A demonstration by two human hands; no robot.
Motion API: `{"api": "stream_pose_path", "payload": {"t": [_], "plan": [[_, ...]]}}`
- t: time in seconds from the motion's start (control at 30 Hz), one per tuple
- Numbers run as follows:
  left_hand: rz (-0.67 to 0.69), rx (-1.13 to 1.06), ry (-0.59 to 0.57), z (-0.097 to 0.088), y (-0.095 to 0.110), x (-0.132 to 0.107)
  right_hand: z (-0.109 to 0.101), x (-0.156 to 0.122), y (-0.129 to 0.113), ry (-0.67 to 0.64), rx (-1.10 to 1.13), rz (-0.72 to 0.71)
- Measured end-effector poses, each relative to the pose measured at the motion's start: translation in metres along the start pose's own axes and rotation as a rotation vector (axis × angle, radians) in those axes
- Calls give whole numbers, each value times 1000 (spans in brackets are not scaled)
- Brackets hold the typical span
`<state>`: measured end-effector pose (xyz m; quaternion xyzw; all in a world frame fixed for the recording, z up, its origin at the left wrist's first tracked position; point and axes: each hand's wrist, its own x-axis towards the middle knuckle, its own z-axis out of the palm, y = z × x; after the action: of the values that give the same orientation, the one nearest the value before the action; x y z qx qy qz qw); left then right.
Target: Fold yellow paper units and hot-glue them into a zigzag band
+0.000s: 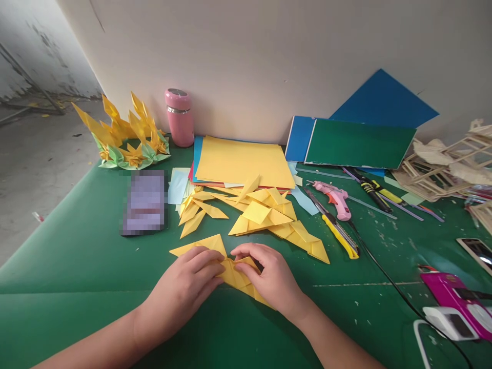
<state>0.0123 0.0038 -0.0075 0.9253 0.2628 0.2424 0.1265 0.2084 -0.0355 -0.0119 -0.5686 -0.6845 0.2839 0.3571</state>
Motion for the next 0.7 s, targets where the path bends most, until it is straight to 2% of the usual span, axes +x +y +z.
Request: {"api": "stream_pose_path", "payload": {"t": [0.2, 0.27, 0.33, 0.37, 0.43, 0.47, 0.5, 0.53, 0.57, 0.63, 0.7], "plan": [[33, 41, -14, -5, 4, 4, -1, 1, -6, -23, -26, -66], [32, 40, -18, -7, 4, 6, -15, 3, -10, -1, -41, -143], [42, 32, -26, -9, 2, 8, -42, 7, -8, 159, -88, -145], [48, 24, -28, -9, 0, 8, -60, 9, -4, 290, -120, -101], [49, 2, -32, -9, -3, 9, -100, 16, 14, 549, -205, 81], [48, -10, -35, -8, -5, 9, -121, 20, 27, 671, -256, 189], [44, -19, -39, -8, -7, 9, -140, 24, 41, 737, -339, 336], [31, -22, -39, -7, -8, 9, -155, 27, 55, 754, -422, 496], [13, -21, -41, -7, -9, 10, -168, 30, 69, 699, -468, 647], [-30, -8, -51, -6, -10, 11, -181, 35, 92, 633, -448, 730], [-72, 12, -57, -4, -11, 12, -182, 37, 109, 584, -407, 763]]}}
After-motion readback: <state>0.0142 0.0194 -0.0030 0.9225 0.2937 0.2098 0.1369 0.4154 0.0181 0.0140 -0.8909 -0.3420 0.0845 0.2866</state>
